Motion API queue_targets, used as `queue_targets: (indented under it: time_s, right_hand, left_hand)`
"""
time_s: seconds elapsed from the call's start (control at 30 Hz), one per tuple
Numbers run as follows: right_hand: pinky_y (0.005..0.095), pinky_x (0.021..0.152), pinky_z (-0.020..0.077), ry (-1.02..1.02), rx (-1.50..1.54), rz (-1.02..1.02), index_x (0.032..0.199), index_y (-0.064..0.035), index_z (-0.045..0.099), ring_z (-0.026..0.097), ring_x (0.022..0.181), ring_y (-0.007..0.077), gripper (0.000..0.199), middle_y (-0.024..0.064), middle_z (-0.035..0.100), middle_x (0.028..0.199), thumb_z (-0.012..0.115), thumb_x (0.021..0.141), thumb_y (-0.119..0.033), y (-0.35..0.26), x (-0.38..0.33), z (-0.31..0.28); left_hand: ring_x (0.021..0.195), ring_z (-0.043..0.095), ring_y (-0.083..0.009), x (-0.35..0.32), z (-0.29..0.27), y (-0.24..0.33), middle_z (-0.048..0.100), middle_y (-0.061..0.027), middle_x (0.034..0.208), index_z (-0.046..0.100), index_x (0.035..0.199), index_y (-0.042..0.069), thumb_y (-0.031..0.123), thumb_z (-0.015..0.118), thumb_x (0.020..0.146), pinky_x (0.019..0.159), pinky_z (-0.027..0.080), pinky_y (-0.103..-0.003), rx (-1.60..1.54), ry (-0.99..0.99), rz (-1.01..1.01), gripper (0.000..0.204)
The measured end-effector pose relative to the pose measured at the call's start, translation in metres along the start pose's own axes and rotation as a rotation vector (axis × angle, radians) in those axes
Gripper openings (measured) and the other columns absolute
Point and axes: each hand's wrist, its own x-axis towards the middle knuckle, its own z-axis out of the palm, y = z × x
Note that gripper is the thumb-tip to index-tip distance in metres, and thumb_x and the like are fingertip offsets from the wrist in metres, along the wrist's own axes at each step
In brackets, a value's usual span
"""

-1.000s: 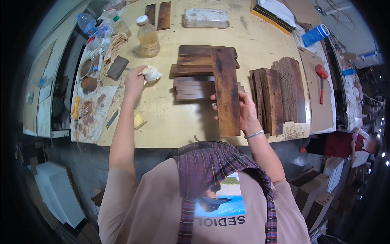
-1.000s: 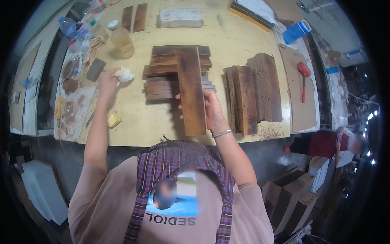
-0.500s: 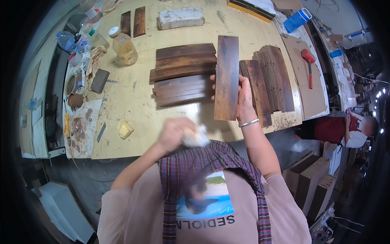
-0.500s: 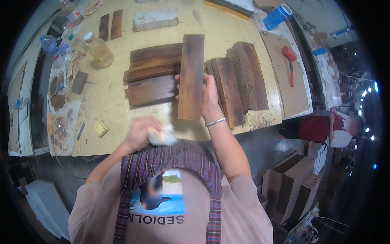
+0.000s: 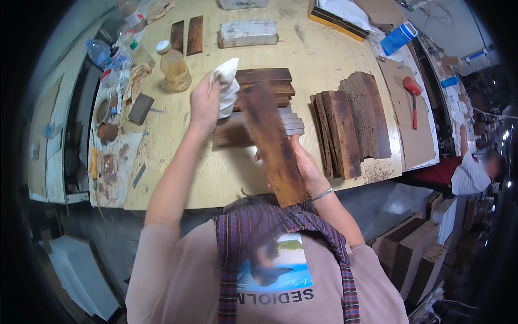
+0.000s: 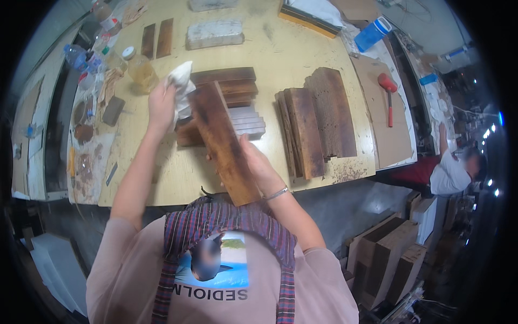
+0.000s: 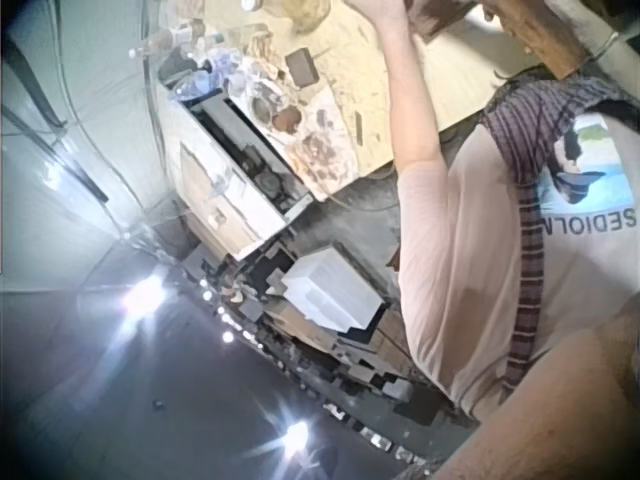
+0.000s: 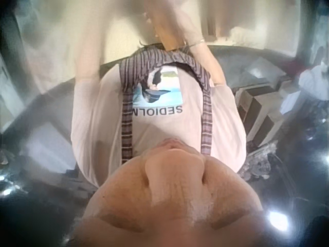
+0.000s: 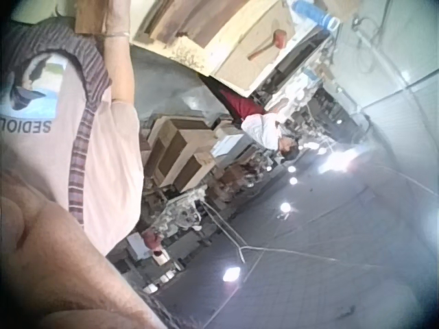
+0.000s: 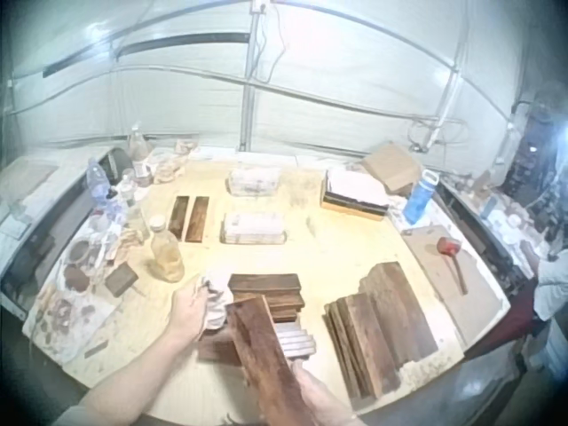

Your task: The person applies a liquid from a bottle onto small wood planks with a cloth and a sponge, rubbing the surface of each plank individually.

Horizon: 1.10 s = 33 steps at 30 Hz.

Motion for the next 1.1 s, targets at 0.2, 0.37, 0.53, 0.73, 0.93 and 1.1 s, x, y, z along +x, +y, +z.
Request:
queue_targets:
  time_s: [0.2, 0.37, 0.53, 0.73, 0.93, 1.1]
  right_hand:
    - [0.0293, 0.095, 0.0478, 0.262, -0.406, -0.381, 0.134, 0.0042, 0.051, 0.059, 0.108, 0.0151, 0.056, 0.0119, 0.064, 0.121, 0.044, 0.105, -0.042, -0.016, 0.008, -0.018]
    - [0.0394, 0.078, 0.0489, 0.869, -1.43, -0.431, 0.138, -0.0264, 0.057, 0.059, 0.091, 0.0307, 0.052, 0.0139, 0.059, 0.093, 0.065, 0.088, -0.039, -0.059, -0.036, -0.009]
    - [0.0454, 0.075, 0.0513, 1.21, -1.769, -0.208, 0.136, -0.0206, 0.057, 0.056, 0.099, 0.0328, 0.051, 0.0143, 0.055, 0.101, 0.067, 0.088, -0.036, -0.06, -0.043, -0.056]
    - [0.0442, 0.083, 0.0527, 1.147, -1.823, -0.746, 0.125, -0.0106, 0.062, 0.055, 0.109, 0.0331, 0.048, 0.0153, 0.056, 0.119, 0.072, 0.078, -0.015, -0.034, -0.013, -0.046]
    - [0.0441, 0.094, 0.0469, 0.509, -1.762, -0.832, 0.12, -0.004, 0.057, 0.053, 0.111, 0.0368, 0.049, 0.0208, 0.054, 0.116, 0.072, 0.074, -0.012, 0.037, 0.048, -0.031]
    - [0.0442, 0.095, 0.0444, 0.468, -1.867, -0.977, 0.113, -0.0032, 0.055, 0.053, 0.105, 0.0355, 0.044, 0.0195, 0.053, 0.107, 0.069, 0.073, -0.014, 0.054, 0.071, -0.042]
  left_hand:
    - [0.084, 0.064, -0.0221, -0.093, 0.046, 0.013, 0.067, -0.0098, 0.092, 0.066, 0.107, -0.002, -0.001, 0.057, 0.087, 0.077, 0.051, -0.031, -0.013, -0.334, 0.257, 0.022]
    - [0.081, 0.059, -0.0072, -0.097, 0.012, -0.023, 0.066, -0.0013, 0.093, 0.065, 0.109, -0.002, 0.006, 0.051, 0.099, 0.073, 0.048, -0.024, -0.359, -0.201, -0.017, 0.019]
    - [0.081, 0.058, -0.0068, -0.108, -0.014, -0.049, 0.066, -0.0018, 0.095, 0.064, 0.108, -0.003, 0.008, 0.053, 0.099, 0.073, 0.048, -0.024, -0.401, -0.06, -0.21, 0.018]
    - [0.082, 0.058, -0.0071, -0.123, -0.016, -0.046, 0.065, -0.0019, 0.096, 0.065, 0.108, -0.004, 0.009, 0.055, 0.099, 0.074, 0.047, -0.024, -0.427, -0.029, -0.241, 0.018]
    - [0.082, 0.058, -0.0076, -0.127, -0.02, -0.045, 0.065, -0.0026, 0.096, 0.064, 0.109, -0.005, 0.008, 0.056, 0.099, 0.074, 0.048, -0.024, -0.454, -0.012, -0.25, 0.018]
    - [0.082, 0.059, -0.0076, -0.134, -0.024, -0.047, 0.065, -0.0032, 0.097, 0.063, 0.111, -0.006, 0.008, 0.056, 0.099, 0.073, 0.048, -0.023, -0.472, 0.018, -0.275, 0.019]
